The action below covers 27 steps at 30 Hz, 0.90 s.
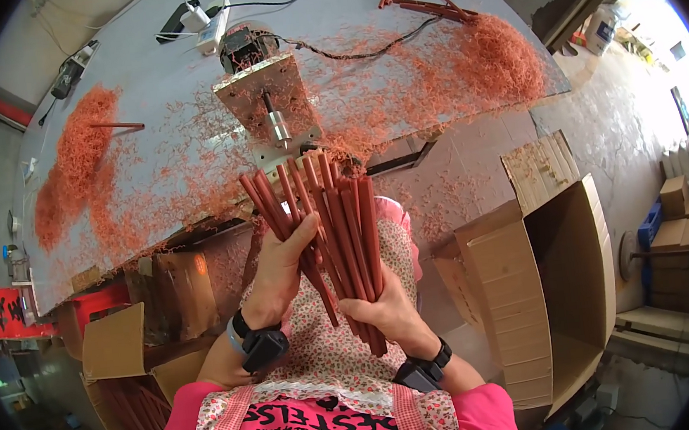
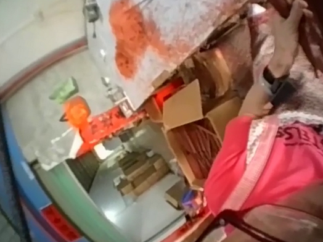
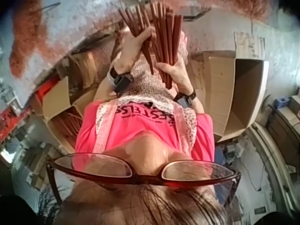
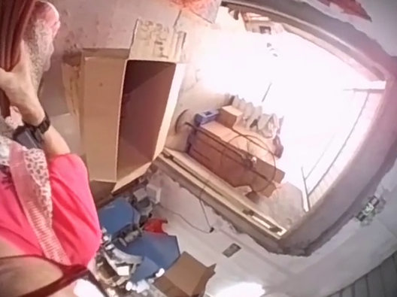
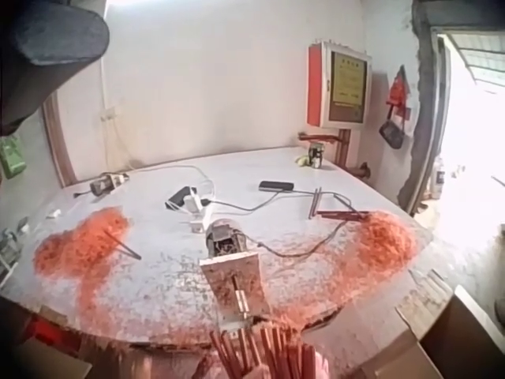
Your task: The person picks up a bundle of red tubes, feeds each one individually into a spinning machine, and then places the processed bundle into a cardboard box.
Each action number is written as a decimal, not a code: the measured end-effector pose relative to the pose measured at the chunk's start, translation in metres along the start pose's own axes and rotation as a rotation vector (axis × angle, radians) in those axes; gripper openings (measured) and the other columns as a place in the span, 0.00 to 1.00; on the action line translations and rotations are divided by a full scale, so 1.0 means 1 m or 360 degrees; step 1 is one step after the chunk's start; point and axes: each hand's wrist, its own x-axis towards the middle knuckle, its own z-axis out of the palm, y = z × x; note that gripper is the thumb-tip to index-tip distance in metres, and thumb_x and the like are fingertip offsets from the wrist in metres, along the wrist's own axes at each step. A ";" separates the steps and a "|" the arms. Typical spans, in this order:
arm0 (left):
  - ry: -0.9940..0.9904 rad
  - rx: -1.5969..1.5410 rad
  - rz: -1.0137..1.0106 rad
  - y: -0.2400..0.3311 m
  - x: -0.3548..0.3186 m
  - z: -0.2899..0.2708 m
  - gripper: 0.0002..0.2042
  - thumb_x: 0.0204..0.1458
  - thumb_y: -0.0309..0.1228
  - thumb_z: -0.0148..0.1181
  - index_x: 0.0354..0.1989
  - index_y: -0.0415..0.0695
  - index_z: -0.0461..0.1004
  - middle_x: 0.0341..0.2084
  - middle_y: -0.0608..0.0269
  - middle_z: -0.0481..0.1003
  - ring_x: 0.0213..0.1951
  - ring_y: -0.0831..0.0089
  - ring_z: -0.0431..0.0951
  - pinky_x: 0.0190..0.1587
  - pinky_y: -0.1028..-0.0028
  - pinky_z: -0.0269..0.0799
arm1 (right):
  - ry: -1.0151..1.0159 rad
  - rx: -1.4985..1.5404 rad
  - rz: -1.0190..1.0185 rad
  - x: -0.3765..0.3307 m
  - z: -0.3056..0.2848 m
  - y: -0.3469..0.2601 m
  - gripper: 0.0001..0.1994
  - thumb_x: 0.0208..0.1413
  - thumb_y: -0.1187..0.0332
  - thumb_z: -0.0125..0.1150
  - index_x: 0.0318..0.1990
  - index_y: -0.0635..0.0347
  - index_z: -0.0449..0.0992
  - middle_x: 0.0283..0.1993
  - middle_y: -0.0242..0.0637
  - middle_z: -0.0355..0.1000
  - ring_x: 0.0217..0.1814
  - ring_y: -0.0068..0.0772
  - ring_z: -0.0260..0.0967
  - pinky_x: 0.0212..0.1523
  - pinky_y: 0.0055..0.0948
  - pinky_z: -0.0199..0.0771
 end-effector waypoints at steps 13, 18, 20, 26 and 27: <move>-0.0115 -0.0192 -0.0114 -0.002 0.012 -0.006 0.12 0.55 0.40 0.57 0.35 0.43 0.74 0.26 0.66 0.75 0.24 0.83 0.72 0.26 0.81 0.67 | 0.0042 -0.0218 -0.0216 0.008 0.004 0.020 0.25 0.43 0.77 0.63 0.51 0.65 0.64 0.36 0.33 0.70 0.27 0.21 0.69 0.29 0.22 0.72; -0.0082 -0.0281 -0.0142 -0.003 0.013 -0.001 0.12 0.55 0.41 0.57 0.35 0.45 0.74 0.26 0.69 0.75 0.24 0.85 0.71 0.24 0.82 0.65 | -0.0055 0.0054 -0.0069 0.000 0.011 0.008 0.23 0.42 0.77 0.60 0.50 0.67 0.64 0.29 0.35 0.71 0.26 0.24 0.70 0.30 0.22 0.72; -0.0230 -0.0151 -0.0307 -0.002 0.011 -0.010 0.11 0.55 0.41 0.57 0.35 0.46 0.74 0.26 0.71 0.75 0.24 0.86 0.70 0.23 0.82 0.63 | -0.0072 0.0096 0.0045 -0.005 0.005 -0.005 0.23 0.42 0.78 0.60 0.50 0.67 0.64 0.29 0.35 0.71 0.26 0.24 0.70 0.30 0.22 0.72; -0.0157 -0.0156 -0.0138 -0.006 0.029 -0.010 0.10 0.54 0.41 0.58 0.35 0.47 0.74 0.25 0.74 0.74 0.23 0.86 0.69 0.22 0.83 0.61 | -0.0027 0.0045 0.0139 0.015 0.001 -0.009 0.22 0.44 0.76 0.62 0.49 0.64 0.65 0.35 0.34 0.70 0.27 0.22 0.70 0.28 0.22 0.72; -0.0129 -0.0157 -0.0113 -0.006 0.030 -0.007 0.10 0.54 0.40 0.58 0.35 0.47 0.74 0.24 0.75 0.73 0.23 0.86 0.69 0.22 0.83 0.61 | -0.0045 0.0100 0.0132 0.016 0.001 -0.009 0.22 0.44 0.76 0.63 0.49 0.64 0.65 0.34 0.34 0.70 0.26 0.22 0.70 0.28 0.22 0.72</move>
